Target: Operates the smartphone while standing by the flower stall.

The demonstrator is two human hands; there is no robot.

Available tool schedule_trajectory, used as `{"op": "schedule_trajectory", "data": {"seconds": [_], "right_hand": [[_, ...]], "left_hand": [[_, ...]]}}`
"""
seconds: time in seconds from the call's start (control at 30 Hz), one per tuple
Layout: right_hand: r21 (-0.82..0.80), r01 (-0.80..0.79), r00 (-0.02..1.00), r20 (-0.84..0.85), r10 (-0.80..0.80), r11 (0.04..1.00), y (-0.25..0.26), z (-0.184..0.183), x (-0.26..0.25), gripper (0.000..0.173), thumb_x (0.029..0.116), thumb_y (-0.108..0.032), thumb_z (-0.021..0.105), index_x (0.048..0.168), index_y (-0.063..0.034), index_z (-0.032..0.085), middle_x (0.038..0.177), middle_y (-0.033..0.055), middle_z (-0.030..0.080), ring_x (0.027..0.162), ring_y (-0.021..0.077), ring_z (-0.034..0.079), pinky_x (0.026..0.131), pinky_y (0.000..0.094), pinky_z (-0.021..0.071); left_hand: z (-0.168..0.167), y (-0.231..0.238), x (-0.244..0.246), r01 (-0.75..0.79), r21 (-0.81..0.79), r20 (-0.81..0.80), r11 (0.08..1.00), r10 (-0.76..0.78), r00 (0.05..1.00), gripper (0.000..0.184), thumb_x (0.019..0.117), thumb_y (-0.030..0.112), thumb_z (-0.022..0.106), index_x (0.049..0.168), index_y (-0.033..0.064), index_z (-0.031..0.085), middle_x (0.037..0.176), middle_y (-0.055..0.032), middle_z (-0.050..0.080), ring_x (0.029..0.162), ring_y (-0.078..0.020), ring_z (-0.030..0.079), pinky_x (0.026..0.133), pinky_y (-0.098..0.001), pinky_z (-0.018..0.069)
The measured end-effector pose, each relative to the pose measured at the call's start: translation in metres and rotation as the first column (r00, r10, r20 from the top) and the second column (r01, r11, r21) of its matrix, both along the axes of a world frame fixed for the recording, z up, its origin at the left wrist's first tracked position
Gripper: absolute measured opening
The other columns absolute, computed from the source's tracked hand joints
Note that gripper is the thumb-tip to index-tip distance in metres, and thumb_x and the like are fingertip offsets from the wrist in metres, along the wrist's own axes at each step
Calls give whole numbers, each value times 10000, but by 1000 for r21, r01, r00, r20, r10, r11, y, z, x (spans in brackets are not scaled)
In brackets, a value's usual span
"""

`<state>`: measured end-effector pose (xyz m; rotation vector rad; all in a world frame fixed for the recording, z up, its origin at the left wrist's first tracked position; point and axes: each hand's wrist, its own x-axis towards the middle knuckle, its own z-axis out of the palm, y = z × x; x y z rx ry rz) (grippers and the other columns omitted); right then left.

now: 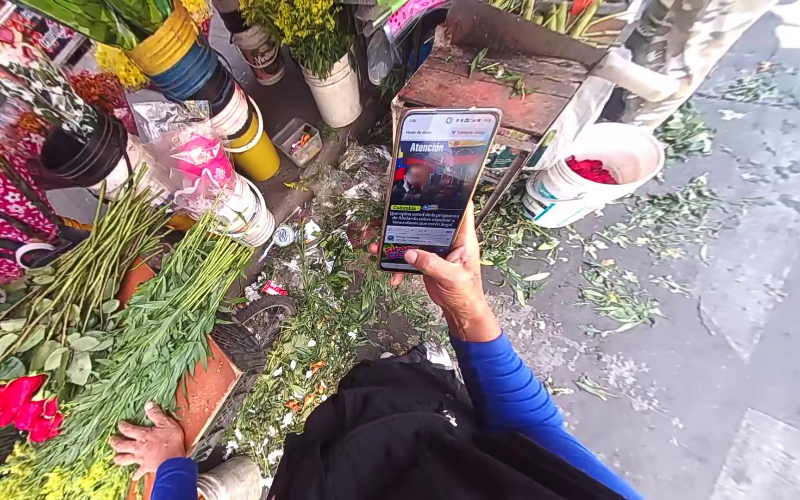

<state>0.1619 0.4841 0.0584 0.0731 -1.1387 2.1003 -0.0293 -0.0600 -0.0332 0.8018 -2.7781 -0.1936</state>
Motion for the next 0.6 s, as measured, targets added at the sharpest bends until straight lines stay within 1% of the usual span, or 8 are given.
{"op": "schedule_trajectory", "data": {"seconds": [0.07, 0.1, 0.13, 0.17, 0.2, 0.27, 0.47, 0.6], "right_hand": [[3, 4, 1000, 9, -4, 1000, 0, -1, -1, 737, 873, 49, 625, 1480, -193, 286, 1216, 164, 675, 937, 333, 748, 566, 388, 653], [7, 5, 1000, 15, -5, 1000, 1, -2, -1, 738, 870, 49, 629, 1481, -188, 288, 1216, 163, 677, 933, 328, 749, 565, 384, 652], [14, 3, 1000, 23, -4, 1000, 1, -3, -2, 742, 866, 47, 635, 1477, -191, 290, 1217, 154, 677, 932, 319, 749, 566, 376, 651], [21, 1, 1000, 26, -1, 1000, 1, -5, -3, 752, 856, 51, 643, 1474, -192, 289, 1216, 151, 678, 933, 315, 749, 566, 372, 650], [24, -5, 1000, 27, 4, 1000, 1, -5, -4, 772, 842, 58, 655, 1474, -191, 289, 1214, 155, 676, 938, 320, 746, 565, 375, 650], [21, -18, 999, 33, 18, 1000, 0, -6, -5, 825, 805, 64, 702, 1472, -201, 295, 1214, 163, 677, 952, 334, 745, 567, 386, 653], [47, -52, 998, 46, 50, 998, -1, -7, -9, 849, 783, 59, 744, 1464, -203, 310, 1220, 154, 674, 944, 324, 744, 580, 381, 655], [80, -96, 992, 86, 89, 992, -1, -6, -11, 920, 755, 110, 740, 1490, -201, 282, 1252, 164, 654, 997, 351, 729, 662, 424, 669]], "left_hand": [[-1, -2, -1, -4, -3, 11, 1000, 4, 1000, 841, 994, 731, 246, 1623, 175, 285, 1685, -187, 189, 1537, -446, 196, 1092, -773, 274], [-4, -5, -1, -5, -32, 28, 999, 6, 1000, 857, 993, 739, 220, 1628, 166, 268, 1685, -189, 189, 1527, -445, 232, 1081, -761, 313], [-7, -10, -1, -4, -95, 61, 995, 10, 998, 890, 987, 756, 165, 1634, 150, 243, 1684, -194, 196, 1509, -436, 296, 1060, -727, 390], [-8, -11, -1, -4, -109, 75, 994, 12, 997, 902, 985, 759, 148, 1638, 141, 227, 1685, -197, 190, 1505, -430, 310, 1055, -712, 411], [-6, -8, -1, -7, -87, 68, 996, 12, 998, 889, 990, 750, 167, 1636, 143, 233, 1686, -196, 188, 1513, -432, 287, 1069, -721, 384], [-2, -2, -2, -15, -13, 20, 1000, 15, 1000, 838, 998, 727, 244, 1625, 172, 278, 1686, -185, 188, 1537, -441, 202, 1095, -763, 283], [-3, -3, -2, -12, -20, 8, 1000, 13, 1000, 841, 990, 734, 246, 1619, 179, 295, 1681, -189, 201, 1538, -443, 194, 1091, -767, 284], [-3, -2, -2, -18, -15, 8, 1000, 19, 1000, 832, 992, 735, 253, 1619, 191, 299, 1685, -175, 202, 1542, -435, 190, 1097, -768, 270]]}}
